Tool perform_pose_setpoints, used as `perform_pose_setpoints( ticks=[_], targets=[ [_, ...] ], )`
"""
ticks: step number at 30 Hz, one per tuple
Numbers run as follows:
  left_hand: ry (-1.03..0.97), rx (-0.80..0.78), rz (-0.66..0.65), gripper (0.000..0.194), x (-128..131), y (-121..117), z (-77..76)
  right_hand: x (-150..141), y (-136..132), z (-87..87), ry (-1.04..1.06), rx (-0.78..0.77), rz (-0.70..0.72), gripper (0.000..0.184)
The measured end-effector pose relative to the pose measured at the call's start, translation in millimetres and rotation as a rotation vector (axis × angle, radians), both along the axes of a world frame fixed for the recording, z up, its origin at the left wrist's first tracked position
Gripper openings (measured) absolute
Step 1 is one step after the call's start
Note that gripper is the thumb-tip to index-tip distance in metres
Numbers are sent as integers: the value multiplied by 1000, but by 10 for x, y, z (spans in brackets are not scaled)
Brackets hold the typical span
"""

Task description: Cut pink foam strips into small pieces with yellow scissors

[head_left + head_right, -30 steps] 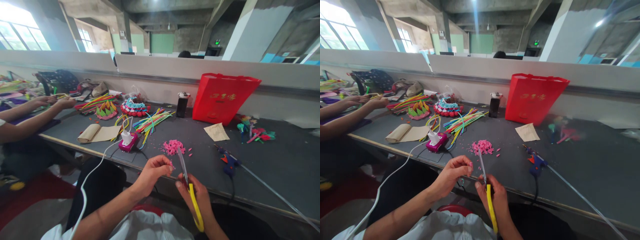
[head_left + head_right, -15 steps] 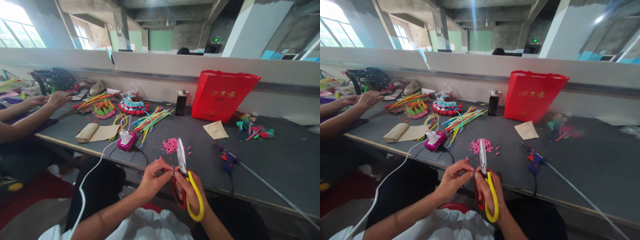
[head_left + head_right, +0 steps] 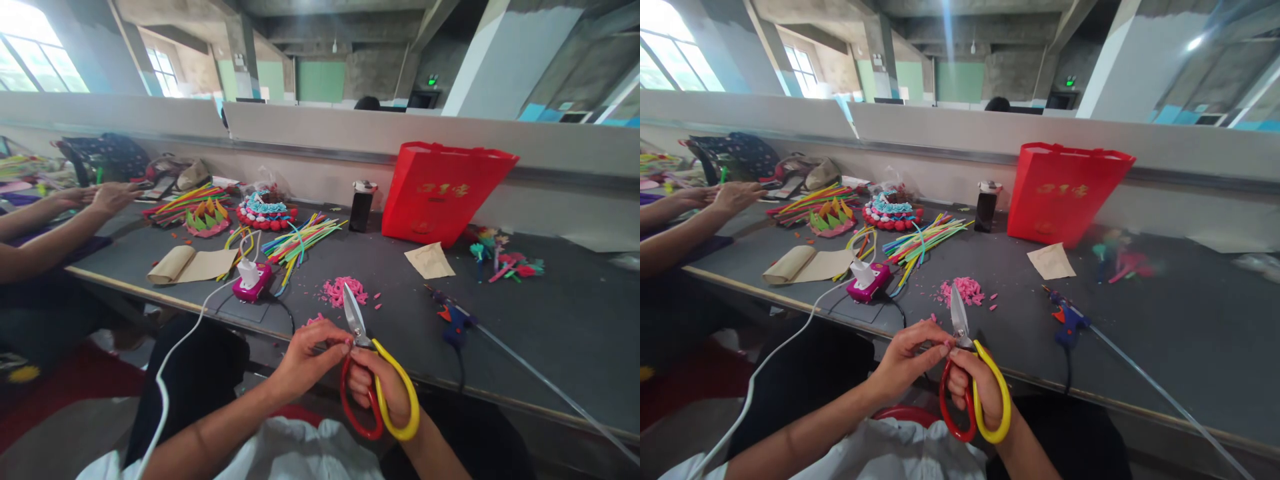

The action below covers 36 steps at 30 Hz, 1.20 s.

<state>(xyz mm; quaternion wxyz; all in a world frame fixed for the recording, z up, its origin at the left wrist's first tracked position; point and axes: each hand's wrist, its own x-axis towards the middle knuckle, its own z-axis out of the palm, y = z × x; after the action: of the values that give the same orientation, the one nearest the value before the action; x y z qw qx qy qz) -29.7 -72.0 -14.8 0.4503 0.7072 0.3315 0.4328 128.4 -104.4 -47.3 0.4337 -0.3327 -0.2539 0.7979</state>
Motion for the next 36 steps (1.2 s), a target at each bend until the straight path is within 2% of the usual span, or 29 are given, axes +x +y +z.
perform_pose_setpoints(
  ticks=[4, 6, 11, 14, 25, 28, 32, 36],
  targets=[
    [-40, -45, -117, 11, -29, 44, -17, 0, 8, 11, 2, -25, 27, 41],
    [-96, -127, -85, 10, -18, 50, -28, -20, 9, -16, -43, 37, -32, 40],
    [-295, -507, 33, 16, 49, 26, -26, -49, 4, -98, -244, 237, -222, 30],
    [-357, -617, 58, 18, 83, 7, -22, -49, -2, -98, -339, 301, -259, 29],
    [-414, -652, 78, 19, 164, -20, -42, -46, -30, -21, -425, 322, -289, 29],
    [-409, -656, 56, 19, 166, -21, -21, -56, -24, -33, -349, 300, -305, 27],
    [-400, -615, 35, 18, 143, -15, -23, -56, 5, -43, -170, 197, -296, 30],
    [-389, -609, 33, 17, 128, -2, -60, -46, 21, -33, -123, 121, -240, 35]
  ],
)
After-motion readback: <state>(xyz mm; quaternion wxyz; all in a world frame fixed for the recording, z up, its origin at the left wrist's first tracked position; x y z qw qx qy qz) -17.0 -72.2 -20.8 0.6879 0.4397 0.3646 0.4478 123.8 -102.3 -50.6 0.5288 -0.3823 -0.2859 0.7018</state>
